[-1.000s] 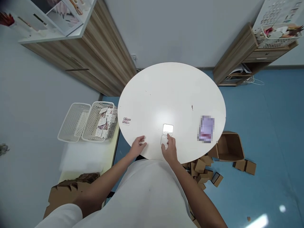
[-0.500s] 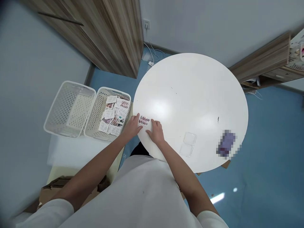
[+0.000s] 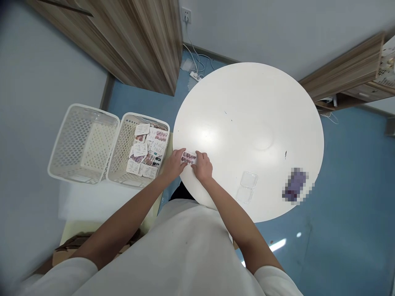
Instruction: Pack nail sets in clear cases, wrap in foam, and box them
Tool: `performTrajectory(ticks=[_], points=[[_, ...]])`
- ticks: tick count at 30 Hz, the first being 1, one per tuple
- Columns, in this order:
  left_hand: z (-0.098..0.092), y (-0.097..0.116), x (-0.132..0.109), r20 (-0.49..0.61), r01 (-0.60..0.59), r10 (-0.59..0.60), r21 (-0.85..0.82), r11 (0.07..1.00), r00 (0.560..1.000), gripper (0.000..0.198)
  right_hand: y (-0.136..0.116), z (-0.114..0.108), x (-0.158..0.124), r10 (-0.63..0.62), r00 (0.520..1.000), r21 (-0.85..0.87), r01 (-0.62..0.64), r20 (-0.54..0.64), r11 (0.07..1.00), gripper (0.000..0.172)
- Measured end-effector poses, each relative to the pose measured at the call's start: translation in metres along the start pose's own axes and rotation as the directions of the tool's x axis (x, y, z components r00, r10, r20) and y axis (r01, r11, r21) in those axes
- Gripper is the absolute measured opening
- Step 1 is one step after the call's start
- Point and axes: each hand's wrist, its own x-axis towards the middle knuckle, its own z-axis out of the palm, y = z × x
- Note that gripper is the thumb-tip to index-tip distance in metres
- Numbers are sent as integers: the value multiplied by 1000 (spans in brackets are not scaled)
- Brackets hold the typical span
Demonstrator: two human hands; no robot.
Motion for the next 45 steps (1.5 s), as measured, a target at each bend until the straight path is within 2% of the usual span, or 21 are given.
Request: performTrajectory(ticks=[2,5,7,10,13,17,20,22,25,31,39,42,45], points=[[1,3,-2,-8,10,-10,-16,1000,1000,55,3,0,-2,-57,998,32,57,8,998,60],[4,15,-9,-17,16,-17,-64,998,1000,56,15,-6,-12,-133,991,156,129,14,979,71],[7,30,-16,-16,-2,1,-100,995,1000,60,29,-14,-25,-161,987,231,159,-11,960,77],[20,62,-32,13,-67,70,-145,987,997,66,60,-30,-55,-178,981,283,193,-78,939,77],[44,99,-49,39,-151,160,-178,972,986,67,102,-46,-92,-173,974,314,212,-146,925,73],[88,146,-66,130,-243,266,-173,955,955,67,168,-60,-137,-150,966,329,215,-212,919,68],[119,170,-73,214,-273,294,-124,954,932,65,211,-62,-158,-104,968,301,172,-229,938,66],[134,180,-74,230,-278,284,-60,959,931,65,231,-60,-163,-88,970,268,149,-227,952,65],[145,185,-76,231,-265,247,49,963,941,65,245,-55,-162,-99,976,233,144,-194,962,64],[151,186,-77,254,-201,160,144,969,954,66,248,-51,-154,-165,973,136,188,-162,973,62],[161,183,-78,239,-177,146,115,977,960,67,253,-48,-149,-201,966,60,213,-161,975,63],[164,180,-80,220,-178,155,87,980,963,68,253,-48,-149,-196,969,71,208,-148,975,65],[165,178,-82,198,-121,116,10,993,973,74,251,-48,-151,-154,979,134,172,-135,976,72]])
